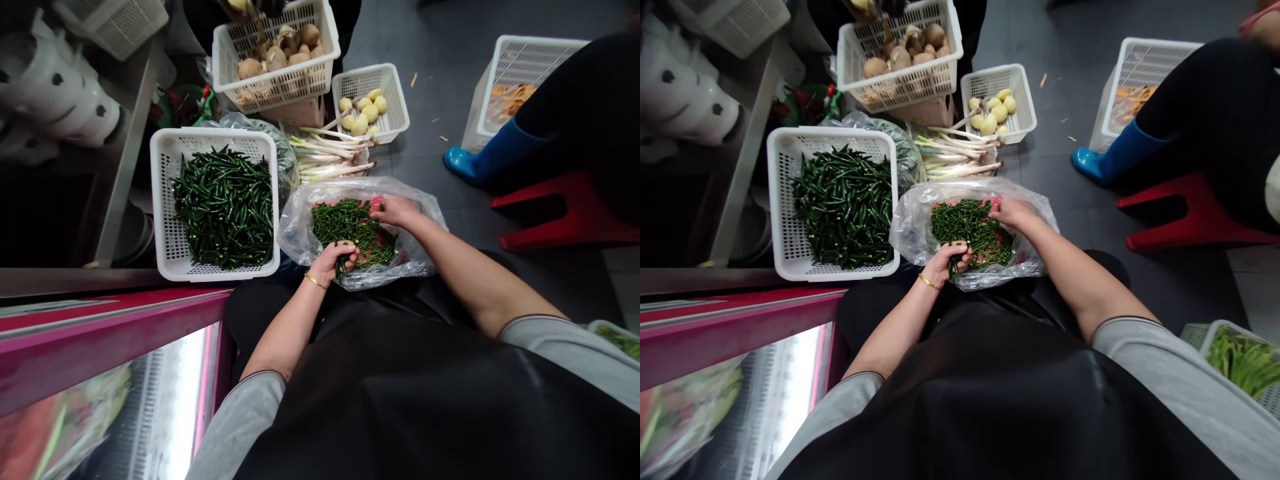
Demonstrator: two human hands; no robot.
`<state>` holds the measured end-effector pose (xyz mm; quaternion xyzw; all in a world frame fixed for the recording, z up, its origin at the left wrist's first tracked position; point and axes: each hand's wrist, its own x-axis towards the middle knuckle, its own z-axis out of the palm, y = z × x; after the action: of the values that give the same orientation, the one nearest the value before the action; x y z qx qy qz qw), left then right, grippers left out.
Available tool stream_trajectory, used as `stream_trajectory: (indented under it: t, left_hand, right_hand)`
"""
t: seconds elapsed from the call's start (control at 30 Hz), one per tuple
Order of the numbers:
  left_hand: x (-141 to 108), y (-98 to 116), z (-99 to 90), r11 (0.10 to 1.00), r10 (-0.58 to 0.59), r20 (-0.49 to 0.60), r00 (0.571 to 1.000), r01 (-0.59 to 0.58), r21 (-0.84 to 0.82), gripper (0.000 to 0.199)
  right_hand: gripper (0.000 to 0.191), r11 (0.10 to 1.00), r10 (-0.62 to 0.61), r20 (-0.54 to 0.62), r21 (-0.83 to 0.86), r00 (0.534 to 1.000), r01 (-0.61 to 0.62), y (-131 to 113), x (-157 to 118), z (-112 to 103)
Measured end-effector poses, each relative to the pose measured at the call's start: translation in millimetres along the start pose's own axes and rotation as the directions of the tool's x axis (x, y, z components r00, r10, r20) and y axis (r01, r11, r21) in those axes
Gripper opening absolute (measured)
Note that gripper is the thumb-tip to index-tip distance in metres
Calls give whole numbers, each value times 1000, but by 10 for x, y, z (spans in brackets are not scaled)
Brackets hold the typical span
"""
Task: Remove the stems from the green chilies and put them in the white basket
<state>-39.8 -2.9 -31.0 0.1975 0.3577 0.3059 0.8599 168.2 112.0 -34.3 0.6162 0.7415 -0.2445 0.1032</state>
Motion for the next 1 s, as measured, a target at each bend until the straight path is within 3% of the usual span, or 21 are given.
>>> stream_trajectory:
  t: [0.07, 0.17, 0.27, 0.37, 0.43, 0.53, 0.6, 0.67, 0.73, 0.83, 1.0]
  left_hand:
    - [-38, 23, -14, 997, 72, 8, 997, -71, -26, 38]
    - [-31, 49, -28, 991, 136, -22, 991, -136, -19, 41]
    - [48, 40, -19, 994, 103, -97, 990, -106, -25, 39]
    - [120, -3, -5, 992, 13, -114, 993, -27, -127, 45]
    - [123, -34, -11, 984, -40, -82, 996, 25, -179, 51]
    - [59, -40, -57, 989, -18, -99, 995, 4, -146, 41]
    - [6, 6, -108, 994, 30, -164, 986, -46, -98, 31]
    - [-29, 88, -171, 995, 55, -268, 962, -76, -69, 27]
    - [-34, 183, -237, 993, 60, -397, 916, -94, -67, 25]
    - [-7, 305, -305, 987, 102, -511, 853, -151, -55, 23]
    - [-26, 439, -278, 978, 183, -513, 838, -209, 7, 31]
  right_hand:
    - [29, 993, 92, 51, -78, 994, -88, 36, 159, 10]
    - [21, 999, 26, 88, 39, 996, -30, 53, 100, -66]
    - [23, 961, -169, -11, 219, 986, 167, -28, -235, -199]
    - [31, 845, -423, -90, 320, 901, 429, -193, -504, -276]
    - [37, 827, -433, -112, 344, 894, 444, -318, -501, -262]
    - [41, 909, -332, -184, 199, 925, 366, -527, -287, -130]
    - [44, 923, -375, -155, 25, 914, 383, -659, -149, 20]
    - [52, 883, -462, -77, -135, 884, 450, -712, -98, 186]
    - [54, 828, -518, -27, -268, 855, 493, -622, -137, 322]
    - [42, 764, -553, 12, -392, 833, 513, -228, -286, 381]
    - [28, 686, -557, 196, -439, 807, 580, 435, -510, 72]
